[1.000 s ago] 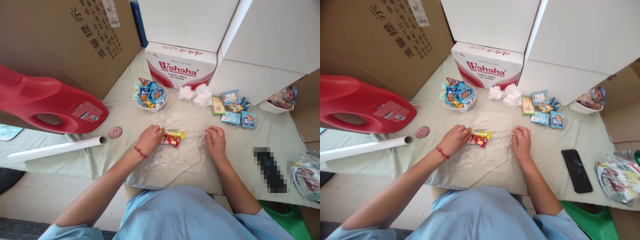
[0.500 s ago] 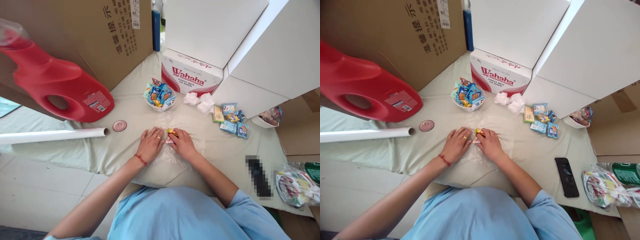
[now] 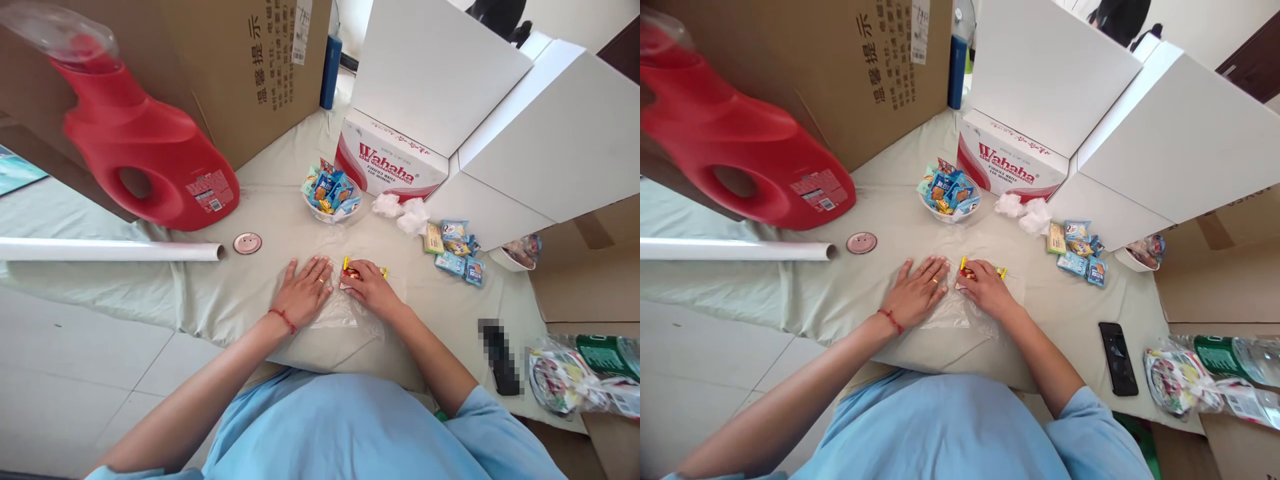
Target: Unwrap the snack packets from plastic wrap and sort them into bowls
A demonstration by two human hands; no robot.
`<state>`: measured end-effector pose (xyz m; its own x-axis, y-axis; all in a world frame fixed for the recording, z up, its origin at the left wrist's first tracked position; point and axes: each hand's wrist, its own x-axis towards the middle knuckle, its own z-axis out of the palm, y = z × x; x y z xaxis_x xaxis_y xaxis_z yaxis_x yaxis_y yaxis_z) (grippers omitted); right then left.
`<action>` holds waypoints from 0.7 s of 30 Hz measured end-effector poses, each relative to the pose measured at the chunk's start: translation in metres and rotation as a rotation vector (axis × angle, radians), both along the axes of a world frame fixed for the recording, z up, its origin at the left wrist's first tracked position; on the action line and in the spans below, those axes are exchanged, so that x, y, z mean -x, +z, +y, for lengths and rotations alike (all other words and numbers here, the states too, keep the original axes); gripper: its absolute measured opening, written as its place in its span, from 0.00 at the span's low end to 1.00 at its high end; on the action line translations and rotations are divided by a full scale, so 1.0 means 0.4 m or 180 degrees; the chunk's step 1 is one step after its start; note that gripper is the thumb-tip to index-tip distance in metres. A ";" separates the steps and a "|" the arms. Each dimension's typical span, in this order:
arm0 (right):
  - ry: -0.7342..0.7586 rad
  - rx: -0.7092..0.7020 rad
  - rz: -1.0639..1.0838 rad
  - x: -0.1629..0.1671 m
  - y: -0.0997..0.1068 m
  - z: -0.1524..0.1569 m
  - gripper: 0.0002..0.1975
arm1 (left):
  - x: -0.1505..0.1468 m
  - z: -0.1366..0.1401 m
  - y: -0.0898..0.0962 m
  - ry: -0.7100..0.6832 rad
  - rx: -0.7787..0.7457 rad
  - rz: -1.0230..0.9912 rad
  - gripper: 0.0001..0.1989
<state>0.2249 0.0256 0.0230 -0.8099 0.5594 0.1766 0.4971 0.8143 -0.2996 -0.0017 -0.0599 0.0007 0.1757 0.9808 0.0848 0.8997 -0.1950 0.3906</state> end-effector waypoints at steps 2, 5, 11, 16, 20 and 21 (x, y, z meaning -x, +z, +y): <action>-0.0008 0.0004 0.0076 -0.005 0.014 -0.019 0.18 | 0.013 -0.009 0.008 -0.0043 -0.0079 -0.0117 0.27; -0.0136 0.0006 0.0412 -0.073 0.050 -0.075 0.25 | 0.050 -0.039 0.023 -0.0424 -0.0257 -0.0460 0.25; -0.0315 0.0486 0.0257 -0.251 0.036 -0.254 0.35 | 0.142 -0.115 0.005 -0.1363 0.0112 -0.0888 0.40; -0.0685 0.0390 0.0625 -0.264 -0.009 -0.287 0.15 | 0.166 -0.083 0.007 -0.1140 0.0322 -0.1176 0.14; -0.0794 0.0708 0.0768 -0.247 0.045 -0.187 0.11 | 0.167 0.012 0.059 -0.0702 0.0375 -0.1519 0.15; -0.0890 0.0771 0.0783 -0.244 0.062 -0.153 0.11 | 0.165 0.041 0.070 -0.0540 0.0345 -0.1501 0.16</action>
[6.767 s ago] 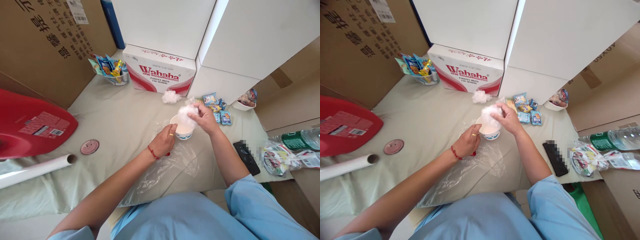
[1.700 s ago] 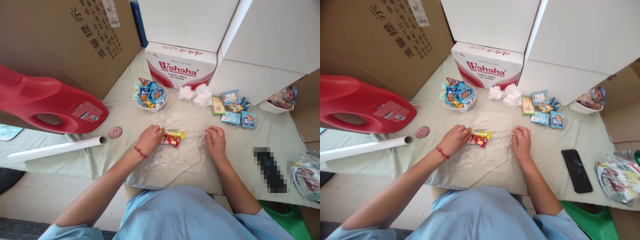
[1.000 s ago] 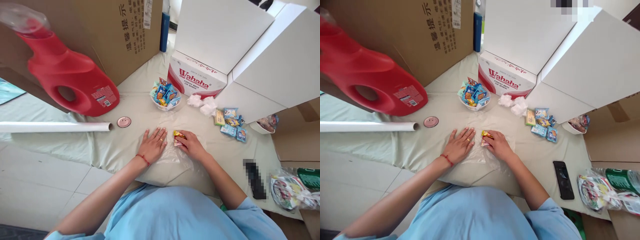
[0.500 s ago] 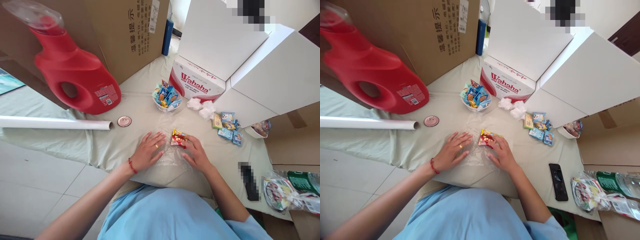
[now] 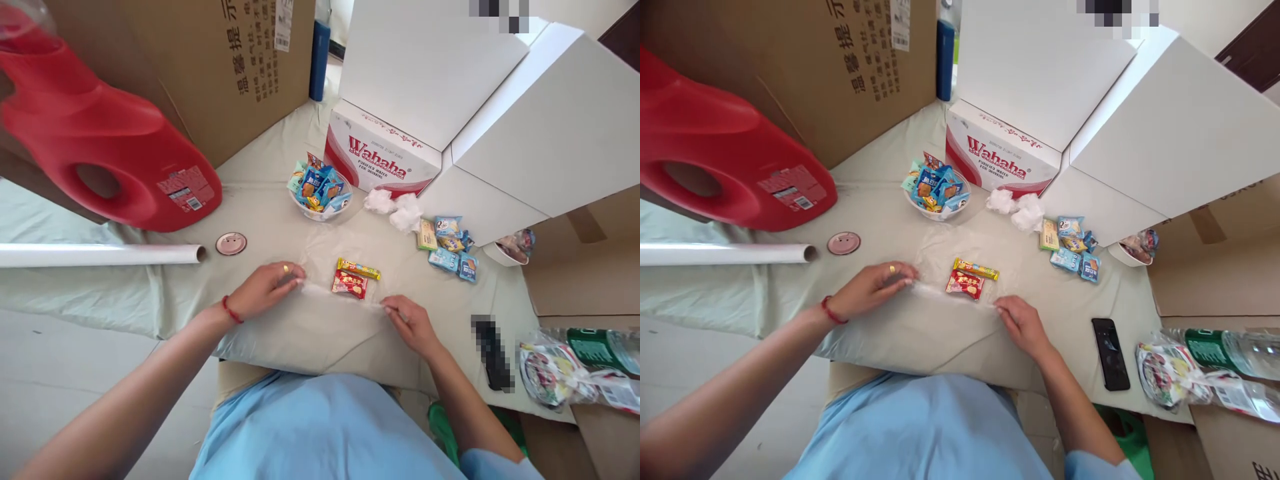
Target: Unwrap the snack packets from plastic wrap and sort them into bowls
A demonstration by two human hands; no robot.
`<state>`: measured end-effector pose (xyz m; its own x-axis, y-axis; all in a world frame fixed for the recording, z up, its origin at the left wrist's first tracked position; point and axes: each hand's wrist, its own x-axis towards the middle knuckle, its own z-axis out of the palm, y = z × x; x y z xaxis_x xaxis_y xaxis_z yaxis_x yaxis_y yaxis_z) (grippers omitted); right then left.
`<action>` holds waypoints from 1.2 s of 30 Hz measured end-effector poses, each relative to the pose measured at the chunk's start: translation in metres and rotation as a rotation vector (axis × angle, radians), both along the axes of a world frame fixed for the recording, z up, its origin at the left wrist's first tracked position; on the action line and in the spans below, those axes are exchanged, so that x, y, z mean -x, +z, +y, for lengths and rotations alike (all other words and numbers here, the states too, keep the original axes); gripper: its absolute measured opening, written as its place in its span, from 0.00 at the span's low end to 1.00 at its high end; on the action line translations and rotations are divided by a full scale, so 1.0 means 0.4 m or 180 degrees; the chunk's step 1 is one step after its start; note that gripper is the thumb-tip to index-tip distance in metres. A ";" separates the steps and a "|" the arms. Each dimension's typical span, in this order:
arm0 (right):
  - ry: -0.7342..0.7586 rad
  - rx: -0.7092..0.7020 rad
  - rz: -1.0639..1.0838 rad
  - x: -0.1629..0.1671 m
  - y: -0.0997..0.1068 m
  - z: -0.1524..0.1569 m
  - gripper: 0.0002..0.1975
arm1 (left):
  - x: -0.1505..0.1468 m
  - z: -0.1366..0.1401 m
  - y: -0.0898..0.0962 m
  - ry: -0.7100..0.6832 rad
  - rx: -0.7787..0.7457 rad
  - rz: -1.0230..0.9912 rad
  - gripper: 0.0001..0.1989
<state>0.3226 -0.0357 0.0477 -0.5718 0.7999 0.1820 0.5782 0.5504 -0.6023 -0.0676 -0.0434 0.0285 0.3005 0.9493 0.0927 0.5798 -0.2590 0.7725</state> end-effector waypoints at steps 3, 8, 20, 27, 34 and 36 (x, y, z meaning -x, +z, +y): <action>-0.0345 0.0112 0.0012 0.008 0.024 0.105 0.12 | -0.014 0.093 0.011 0.0375 -0.0082 0.0342 0.16; -0.0736 0.0324 -0.0300 0.032 -0.026 0.230 0.12 | -0.056 0.204 -0.025 0.0694 -0.0067 0.0930 0.13; -0.0588 -0.1208 -0.0173 0.110 0.038 0.200 0.13 | -0.089 0.215 -0.069 0.0896 -0.0098 0.1237 0.13; 0.0563 -0.0544 -0.0533 0.190 -0.006 0.169 0.18 | -0.077 0.214 -0.072 0.0942 -0.0116 0.1101 0.13; 0.0513 -0.0272 -0.0983 0.183 -0.060 0.129 0.26 | -0.095 0.089 0.033 0.2261 -0.1639 0.0618 0.11; 0.0464 -0.0291 -0.0996 0.183 -0.068 0.109 0.27 | -0.146 0.038 0.059 0.2023 -0.2059 0.0468 0.09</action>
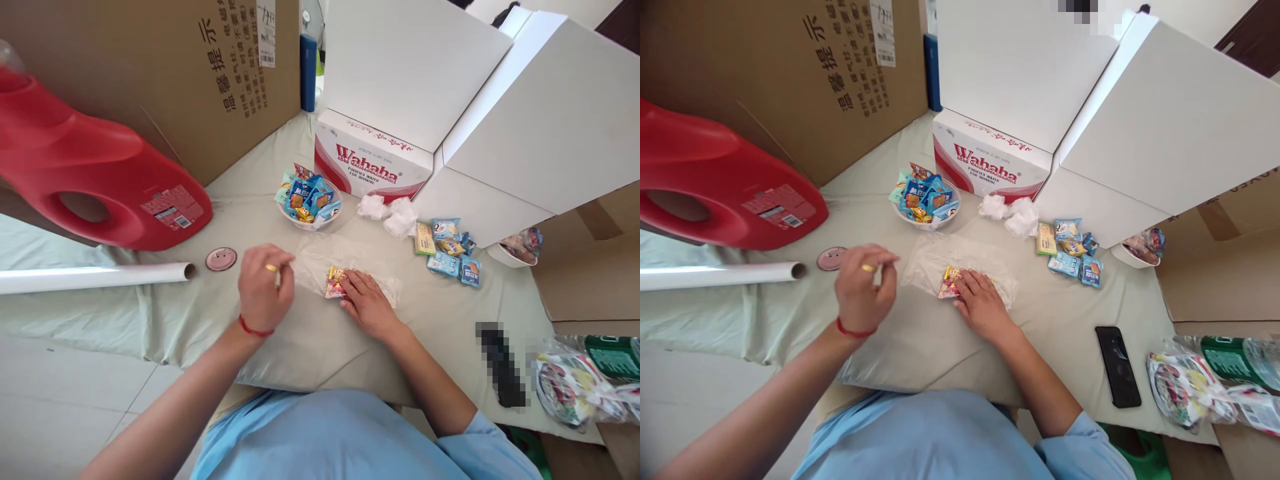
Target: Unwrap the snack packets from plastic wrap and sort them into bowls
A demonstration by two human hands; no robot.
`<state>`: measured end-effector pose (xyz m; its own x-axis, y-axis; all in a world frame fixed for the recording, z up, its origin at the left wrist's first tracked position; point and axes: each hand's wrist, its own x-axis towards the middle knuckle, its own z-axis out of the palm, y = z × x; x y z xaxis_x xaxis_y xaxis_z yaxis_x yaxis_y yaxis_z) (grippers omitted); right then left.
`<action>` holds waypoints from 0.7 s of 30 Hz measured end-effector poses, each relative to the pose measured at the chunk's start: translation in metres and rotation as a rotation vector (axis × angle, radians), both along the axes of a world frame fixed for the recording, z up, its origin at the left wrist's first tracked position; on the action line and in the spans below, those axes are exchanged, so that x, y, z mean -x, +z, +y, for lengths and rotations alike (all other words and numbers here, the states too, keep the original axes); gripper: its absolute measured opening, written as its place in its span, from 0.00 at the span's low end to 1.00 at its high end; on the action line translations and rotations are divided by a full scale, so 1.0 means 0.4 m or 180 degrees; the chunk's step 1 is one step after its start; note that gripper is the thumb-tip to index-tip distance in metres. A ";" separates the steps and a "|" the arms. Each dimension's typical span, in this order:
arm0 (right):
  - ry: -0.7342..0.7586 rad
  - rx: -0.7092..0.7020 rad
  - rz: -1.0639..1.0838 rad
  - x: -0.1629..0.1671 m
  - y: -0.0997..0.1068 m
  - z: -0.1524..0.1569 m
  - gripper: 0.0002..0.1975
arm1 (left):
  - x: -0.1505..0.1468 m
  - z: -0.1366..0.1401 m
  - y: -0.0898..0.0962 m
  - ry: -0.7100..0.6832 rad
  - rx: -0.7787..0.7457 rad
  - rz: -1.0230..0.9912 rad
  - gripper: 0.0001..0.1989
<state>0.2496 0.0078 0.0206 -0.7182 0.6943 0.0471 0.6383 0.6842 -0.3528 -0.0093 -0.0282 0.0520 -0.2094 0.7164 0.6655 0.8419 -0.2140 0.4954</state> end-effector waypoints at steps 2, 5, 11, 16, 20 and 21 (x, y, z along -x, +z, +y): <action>0.0009 -0.0006 0.0118 -0.002 -0.006 -0.013 0.28 | -0.061 -0.036 -0.004 -0.0666 0.0032 0.0176 0.10; -0.0093 0.0024 0.0573 -0.009 -0.006 -0.009 0.24 | -0.137 -0.049 -0.062 -0.0873 0.0499 0.0254 0.11; -0.1090 -0.0105 0.0571 -0.008 0.014 0.065 0.20 | -0.164 -0.019 -0.160 -0.0645 0.0909 0.0188 0.12; -0.1184 0.0502 0.0215 0.019 0.012 0.117 0.12 | -0.160 -0.026 -0.150 -0.0526 0.0894 0.0178 0.13; -0.1005 0.0684 0.0479 0.030 0.011 0.127 0.11 | -0.168 -0.033 -0.146 -0.0621 0.0730 0.0337 0.18; -0.0969 0.0725 0.0527 0.030 0.011 0.127 0.11 | -0.170 -0.033 -0.147 -0.0680 0.0712 0.0398 0.19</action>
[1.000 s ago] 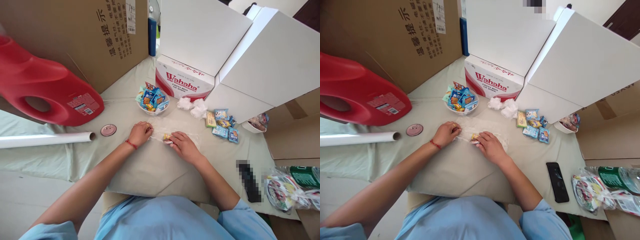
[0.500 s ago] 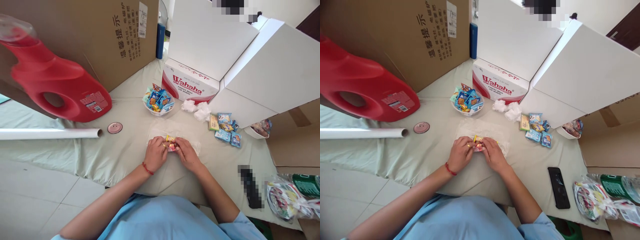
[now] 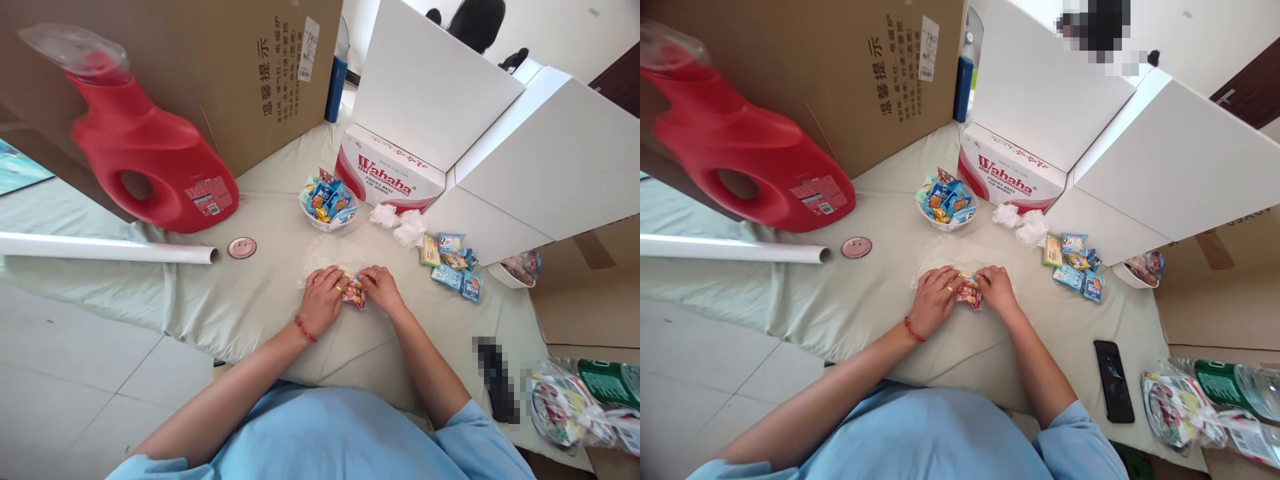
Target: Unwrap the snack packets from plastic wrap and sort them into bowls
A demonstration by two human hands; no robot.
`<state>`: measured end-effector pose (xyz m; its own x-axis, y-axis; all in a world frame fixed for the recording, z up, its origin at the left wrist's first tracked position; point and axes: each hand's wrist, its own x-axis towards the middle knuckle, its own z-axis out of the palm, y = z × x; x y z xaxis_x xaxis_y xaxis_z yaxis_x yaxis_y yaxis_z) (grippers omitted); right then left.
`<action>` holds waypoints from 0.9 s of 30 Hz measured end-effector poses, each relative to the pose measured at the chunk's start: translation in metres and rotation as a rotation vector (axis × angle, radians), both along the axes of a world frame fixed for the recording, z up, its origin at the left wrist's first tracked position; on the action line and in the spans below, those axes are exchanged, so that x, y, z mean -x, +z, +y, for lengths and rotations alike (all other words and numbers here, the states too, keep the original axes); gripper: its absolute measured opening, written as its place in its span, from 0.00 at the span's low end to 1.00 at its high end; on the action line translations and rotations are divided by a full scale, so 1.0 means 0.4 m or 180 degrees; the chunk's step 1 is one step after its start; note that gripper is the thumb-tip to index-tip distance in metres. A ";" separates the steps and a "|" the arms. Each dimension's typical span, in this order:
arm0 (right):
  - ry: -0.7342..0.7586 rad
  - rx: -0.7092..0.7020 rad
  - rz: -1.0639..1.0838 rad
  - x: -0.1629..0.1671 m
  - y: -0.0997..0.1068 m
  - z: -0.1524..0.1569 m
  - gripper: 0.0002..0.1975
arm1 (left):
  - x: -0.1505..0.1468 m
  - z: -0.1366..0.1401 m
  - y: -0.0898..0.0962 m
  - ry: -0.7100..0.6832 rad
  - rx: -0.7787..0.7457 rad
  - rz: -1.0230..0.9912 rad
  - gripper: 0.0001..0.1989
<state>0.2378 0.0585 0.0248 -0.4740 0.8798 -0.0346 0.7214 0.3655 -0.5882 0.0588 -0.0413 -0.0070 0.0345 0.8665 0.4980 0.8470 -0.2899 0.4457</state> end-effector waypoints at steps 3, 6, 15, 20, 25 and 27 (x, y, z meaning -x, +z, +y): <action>0.0110 0.0222 0.0125 -0.004 0.000 0.001 0.12 | -0.006 0.003 -0.009 -0.0183 0.0065 0.0146 0.21; 0.0125 0.0578 0.0196 -0.009 0.003 0.008 0.11 | -0.009 0.007 -0.018 -0.0317 0.0210 0.0246 0.22; -0.0129 -0.0815 -0.0718 0.022 0.037 0.102 0.22 | -0.010 0.009 -0.009 -0.0319 0.0375 0.0210 0.19; -0.0022 -0.0194 -0.1021 0.058 0.051 0.144 0.14 | -0.010 0.006 -0.004 -0.0272 0.0459 0.0192 0.18; 0.0379 -0.0275 -0.0701 0.042 0.119 0.098 0.05 | -0.010 0.001 0.007 -0.0267 0.0565 0.0289 0.18; 0.0807 -0.0462 -0.0518 0.024 0.137 0.047 0.06 | -0.012 -0.001 0.012 -0.0251 0.0558 0.0358 0.17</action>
